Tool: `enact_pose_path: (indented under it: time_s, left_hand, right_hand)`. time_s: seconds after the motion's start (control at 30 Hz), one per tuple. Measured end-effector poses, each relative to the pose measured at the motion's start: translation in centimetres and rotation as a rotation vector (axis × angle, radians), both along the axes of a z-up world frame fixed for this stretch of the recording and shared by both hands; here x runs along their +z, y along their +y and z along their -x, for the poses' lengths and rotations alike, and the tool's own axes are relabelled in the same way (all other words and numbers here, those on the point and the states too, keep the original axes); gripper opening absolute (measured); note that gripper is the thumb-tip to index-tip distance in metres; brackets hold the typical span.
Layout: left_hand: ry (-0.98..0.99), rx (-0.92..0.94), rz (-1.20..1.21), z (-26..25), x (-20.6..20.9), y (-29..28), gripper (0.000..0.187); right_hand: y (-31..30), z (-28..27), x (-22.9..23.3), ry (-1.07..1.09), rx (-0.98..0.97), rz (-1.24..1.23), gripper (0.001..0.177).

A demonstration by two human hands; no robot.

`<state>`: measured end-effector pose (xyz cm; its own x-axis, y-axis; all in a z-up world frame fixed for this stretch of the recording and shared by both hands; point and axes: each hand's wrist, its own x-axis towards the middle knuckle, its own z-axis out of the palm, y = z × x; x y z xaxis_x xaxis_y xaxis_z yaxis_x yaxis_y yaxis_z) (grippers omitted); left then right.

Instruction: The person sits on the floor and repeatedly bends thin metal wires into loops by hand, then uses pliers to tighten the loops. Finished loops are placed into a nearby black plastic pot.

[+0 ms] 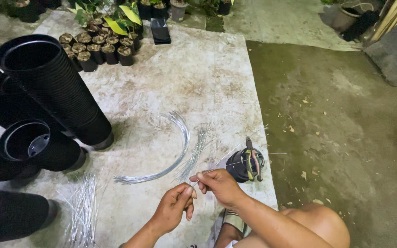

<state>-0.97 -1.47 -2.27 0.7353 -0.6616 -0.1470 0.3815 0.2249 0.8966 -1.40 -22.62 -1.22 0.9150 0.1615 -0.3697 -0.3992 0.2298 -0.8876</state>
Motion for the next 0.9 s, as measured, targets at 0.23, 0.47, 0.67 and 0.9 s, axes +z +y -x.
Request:
enact_pose_path:
  time_s: [0.23, 0.47, 0.67, 0.9]
  left_hand:
    - [0.1, -0.11, 0.02, -0.2, -1.0, 0.4, 0.036]
    - [0.141, -0.176, -0.081, 0.5, -1.2, 0.5, 0.035]
    - [0.238, -0.079, -0.078, 1.4, -4.1, -0.6, 0.03]
    - [0.273, 0.137, -0.119, 1.6, -11.8, 0.0, 0.02]
  right_hand:
    - [-0.4, 0.5, -0.6, 0.111, -0.004, -0.036, 0.035]
    - [-0.5, 0.5, -1.9, -0.039, 0.048, 0.208, 0.037]
    - [-0.8, 0.0, -2.6, -0.03, 0.202, 0.415, 0.034]
    - [1.2, 0.1, -0.9, -0.117, 0.356, 0.778, 0.037]
